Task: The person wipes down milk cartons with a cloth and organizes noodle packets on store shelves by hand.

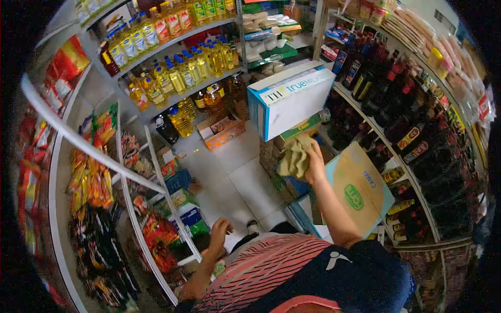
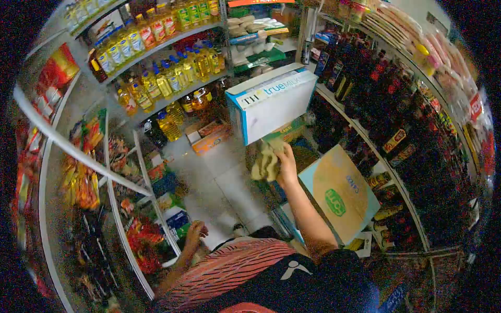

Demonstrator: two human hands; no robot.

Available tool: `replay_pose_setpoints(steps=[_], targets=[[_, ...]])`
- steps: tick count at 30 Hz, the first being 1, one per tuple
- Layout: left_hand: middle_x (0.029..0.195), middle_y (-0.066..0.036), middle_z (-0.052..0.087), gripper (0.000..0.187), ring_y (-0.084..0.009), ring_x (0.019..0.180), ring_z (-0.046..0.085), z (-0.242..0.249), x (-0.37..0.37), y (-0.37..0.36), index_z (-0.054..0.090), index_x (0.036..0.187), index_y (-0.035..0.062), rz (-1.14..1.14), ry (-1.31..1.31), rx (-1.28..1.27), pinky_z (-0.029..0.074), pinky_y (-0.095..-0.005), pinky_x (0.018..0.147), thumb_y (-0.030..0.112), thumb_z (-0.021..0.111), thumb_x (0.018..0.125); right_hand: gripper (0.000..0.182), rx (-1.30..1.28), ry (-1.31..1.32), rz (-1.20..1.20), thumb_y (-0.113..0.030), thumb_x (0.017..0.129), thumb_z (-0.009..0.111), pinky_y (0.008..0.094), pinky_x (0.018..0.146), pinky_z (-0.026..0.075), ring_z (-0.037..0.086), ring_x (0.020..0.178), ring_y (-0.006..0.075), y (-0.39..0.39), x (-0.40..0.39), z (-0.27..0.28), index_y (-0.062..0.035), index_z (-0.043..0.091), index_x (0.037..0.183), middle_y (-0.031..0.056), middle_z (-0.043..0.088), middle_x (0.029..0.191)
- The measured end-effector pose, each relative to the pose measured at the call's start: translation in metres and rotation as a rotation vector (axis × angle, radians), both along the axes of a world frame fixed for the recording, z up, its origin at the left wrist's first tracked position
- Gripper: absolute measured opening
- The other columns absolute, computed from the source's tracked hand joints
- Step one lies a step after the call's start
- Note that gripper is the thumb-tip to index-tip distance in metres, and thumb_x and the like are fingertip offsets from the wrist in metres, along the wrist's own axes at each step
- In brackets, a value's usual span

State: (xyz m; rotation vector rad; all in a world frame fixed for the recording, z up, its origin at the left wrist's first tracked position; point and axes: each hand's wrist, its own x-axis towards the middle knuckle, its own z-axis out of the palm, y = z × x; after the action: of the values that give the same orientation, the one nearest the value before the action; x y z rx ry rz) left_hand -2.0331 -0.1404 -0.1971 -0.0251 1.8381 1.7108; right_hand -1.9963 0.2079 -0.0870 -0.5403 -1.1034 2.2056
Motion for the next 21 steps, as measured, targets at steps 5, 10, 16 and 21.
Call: replay_pose_setpoints(steps=[5, 10, 16, 21], targets=[[0.069, -0.002, 0.057, 0.015, -0.0085, 0.061, 0.052, 0.003, -0.106, 0.043, 0.054, 0.081, 0.0056, -0.344, 0.248, 0.0, 0.04, -0.0223, 0.055, 0.021, 0.052, 0.083, 0.032, 0.874, -0.151, -0.285, -0.004, 0.076, 0.061, 0.0285, 0.079, 0.043, 0.054, 0.091, 0.0165, 0.003, -0.09, 0.033, 0.0, 0.052, 0.106, 0.0086, 0.057, 0.099], [0.07, -0.002, 0.055, 0.014, -0.0104, 0.064, 0.052, 0.057, -0.192, 0.163, 0.055, 0.086, 0.0017, -0.305, 0.395, 0.165, 0.042, -0.0247, 0.059, 0.015, 0.053, 0.085, 0.023, 1.49, -0.257, -0.378, -0.005, 0.068, 0.067, 0.0334, 0.07, 0.045, 0.055, 0.081, 0.0291, 0.066, -0.166, 0.004, -0.0014, 0.06, 0.089, 0.0132, 0.056, 0.086], [0.076, -0.005, 0.056, 0.012, -0.0138, 0.073, 0.053, 0.108, -0.274, 0.267, 0.055, 0.087, 0.001, -0.262, 0.762, 0.233, 0.041, -0.0269, 0.065, 0.013, 0.052, 0.085, 0.012, 1.53, -0.679, -0.48, -0.014, 0.072, 0.058, 0.0382, 0.062, 0.046, 0.055, 0.076, 0.0302, 0.169, -0.186, -0.005, -0.0086, 0.06, 0.083, 0.011, 0.056, 0.082], [0.088, -0.009, 0.059, 0.012, -0.0262, 0.084, 0.054, 0.128, -0.339, 0.34, 0.059, 0.087, 0.0035, -0.558, 1.358, 0.185, 0.042, -0.0346, 0.073, 0.008, 0.058, 0.076, 0.015, 1.408, -0.999, -0.722, -0.016, 0.07, 0.058, 0.0393, 0.063, 0.046, 0.056, 0.079, 0.0315, 0.301, -0.184, 0.008, -0.0089, 0.061, 0.083, 0.0124, 0.057, 0.082]])
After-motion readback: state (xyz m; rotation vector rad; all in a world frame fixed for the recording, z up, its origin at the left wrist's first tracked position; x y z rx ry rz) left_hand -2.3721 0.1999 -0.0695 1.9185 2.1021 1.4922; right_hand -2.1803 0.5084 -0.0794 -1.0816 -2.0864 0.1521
